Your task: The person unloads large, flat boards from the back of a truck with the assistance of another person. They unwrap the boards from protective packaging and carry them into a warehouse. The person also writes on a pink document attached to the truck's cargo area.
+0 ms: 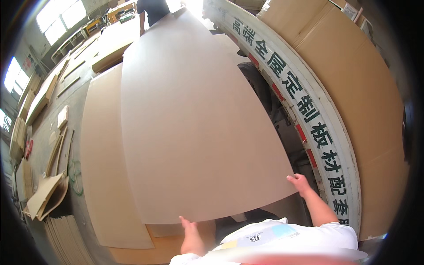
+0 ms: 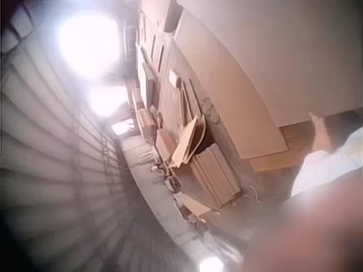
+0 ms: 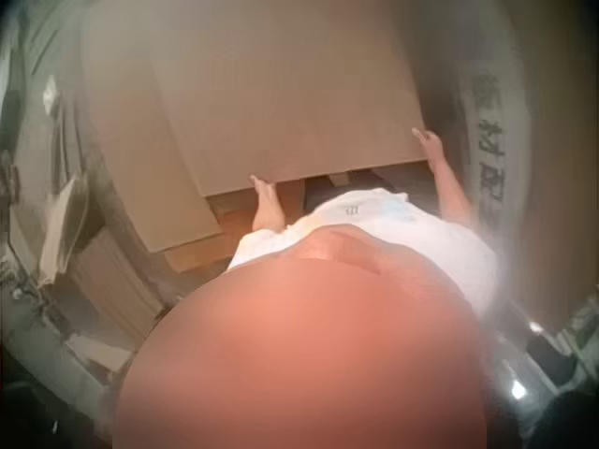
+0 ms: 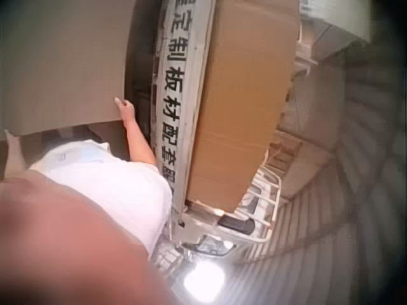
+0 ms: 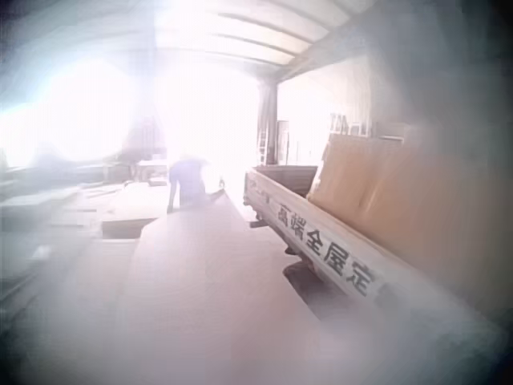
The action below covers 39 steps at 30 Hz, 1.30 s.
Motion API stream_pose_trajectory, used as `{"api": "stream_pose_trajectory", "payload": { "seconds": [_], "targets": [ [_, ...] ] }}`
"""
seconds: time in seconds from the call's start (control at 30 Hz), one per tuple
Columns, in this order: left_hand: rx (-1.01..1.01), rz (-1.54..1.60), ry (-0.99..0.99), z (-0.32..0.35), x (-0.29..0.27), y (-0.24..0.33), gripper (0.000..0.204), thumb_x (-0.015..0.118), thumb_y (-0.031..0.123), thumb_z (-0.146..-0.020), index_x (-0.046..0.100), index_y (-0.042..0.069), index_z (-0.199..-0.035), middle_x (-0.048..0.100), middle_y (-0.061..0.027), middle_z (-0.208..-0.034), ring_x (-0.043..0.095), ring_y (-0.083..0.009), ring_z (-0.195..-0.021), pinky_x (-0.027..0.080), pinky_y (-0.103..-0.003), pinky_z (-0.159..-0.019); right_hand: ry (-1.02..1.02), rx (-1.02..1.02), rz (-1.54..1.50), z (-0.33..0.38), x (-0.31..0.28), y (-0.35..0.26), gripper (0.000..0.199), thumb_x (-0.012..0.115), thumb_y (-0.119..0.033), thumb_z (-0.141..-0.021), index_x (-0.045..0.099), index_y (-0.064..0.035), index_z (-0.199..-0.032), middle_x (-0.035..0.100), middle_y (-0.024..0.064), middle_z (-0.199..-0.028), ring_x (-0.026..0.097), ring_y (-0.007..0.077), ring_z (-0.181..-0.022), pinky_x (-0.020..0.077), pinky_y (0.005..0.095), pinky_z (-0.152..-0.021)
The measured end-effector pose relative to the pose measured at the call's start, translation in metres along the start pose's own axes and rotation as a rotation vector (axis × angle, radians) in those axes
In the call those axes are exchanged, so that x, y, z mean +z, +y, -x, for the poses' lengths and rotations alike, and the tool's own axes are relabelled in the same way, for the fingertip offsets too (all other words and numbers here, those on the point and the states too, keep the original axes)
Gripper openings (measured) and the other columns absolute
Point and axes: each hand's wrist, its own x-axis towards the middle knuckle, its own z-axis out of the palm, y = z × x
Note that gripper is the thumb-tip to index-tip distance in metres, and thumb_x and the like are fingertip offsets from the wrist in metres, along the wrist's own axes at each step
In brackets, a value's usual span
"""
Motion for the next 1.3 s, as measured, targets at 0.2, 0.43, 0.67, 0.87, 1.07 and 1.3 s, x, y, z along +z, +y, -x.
{"api": "stream_pose_trajectory", "payload": {
  "seconds": [0.2,0.43,0.67,0.87,1.07,1.3],
  "targets": [
    [-0.039,-0.086,-0.069,0.026,0.072,0.003,0.07,0.023,0.058,-0.106,0.042,0.008,-0.151,0.043,-0.0094,-0.156,0.042,-0.0328,-0.141,0.035,-0.049,-0.116,0.001,-0.148,-0.173,0.009,-0.05,-0.065,0.027,0.068,-0.021,-0.093,0.068,0.0021,-0.107,0.069,0.0016,-0.094,0.062,0.0109,-0.086,0.0487,0.027,-0.08],
    [0.017,-0.101,-0.261,0.045,0.165,0.006,0.067,0.021,0.055,-0.107,0.044,0.007,-0.149,0.045,-0.0096,-0.154,0.043,-0.0334,-0.14,0.035,-0.052,-0.116,-0.18,-0.43,-1.16,0.01,-0.05,-0.114,0.056,0.066,-0.034,-0.094,0.053,-0.0037,-0.139,0.067,0.0027,-0.118,0.061,0.0123,-0.099,0.0484,0.0282,-0.078],
    [0.079,-0.221,-0.199,0.089,0.295,0.003,0.06,0.024,0.054,-0.107,0.052,0.011,-0.14,0.055,-0.0076,-0.143,0.053,-0.0309,-0.13,0.046,-0.051,-0.107,0.065,-0.689,-0.731,-0.055,-0.053,-0.225,0.047,0.066,-0.012,-0.09,0.054,0.0017,-0.133,0.061,0.0056,-0.125,0.057,0.0138,-0.113,0.0431,0.03,-0.098],
    [-0.006,-0.18,-0.139,0.114,0.423,0.016,0.057,0.027,0.053,-0.107,0.055,0.012,-0.135,0.06,-0.0064,-0.137,0.058,-0.0298,-0.124,0.051,-0.049,-0.102,0.098,-0.799,-0.63,-0.101,-0.058,-0.322,0.044,0.066,-0.017,-0.088,0.059,0.0041,-0.125,0.062,0.0072,-0.122,0.058,0.0159,-0.114,0.0427,0.032,-0.1],
    [0.039,-0.213,-0.285,0.073,0.506,0.057,0.054,0.031,0.053,-0.107,0.057,0.012,-0.13,0.065,-0.0056,-0.129,0.062,-0.0283,-0.116,0.055,-0.047,-0.096,0.134,-0.892,-0.615,-0.154,-0.034,-0.415,0.039,0.065,-0.017,-0.085,0.062,0.0041,-0.118,0.064,0.0058,-0.116,0.058,0.0133,-0.107,0.0423,0.0301,-0.097],
    [0.054,-0.371,-0.688,0.059,0.64,0.103,0.036,0.054,0.021,-0.097,0.058,0.005,-0.129,0.063,-0.0112,-0.122,0.059,-0.0267,-0.117,0.05,-0.038,-0.098,0.253,-0.88,-0.648,-0.223,0.007,-0.527,0.045,0.064,-0.018,-0.085,0.059,0.0036,-0.125,0.062,0.0067,-0.121,0.058,0.0154,-0.112,0.0431,0.0327,-0.099]
  ]
}}
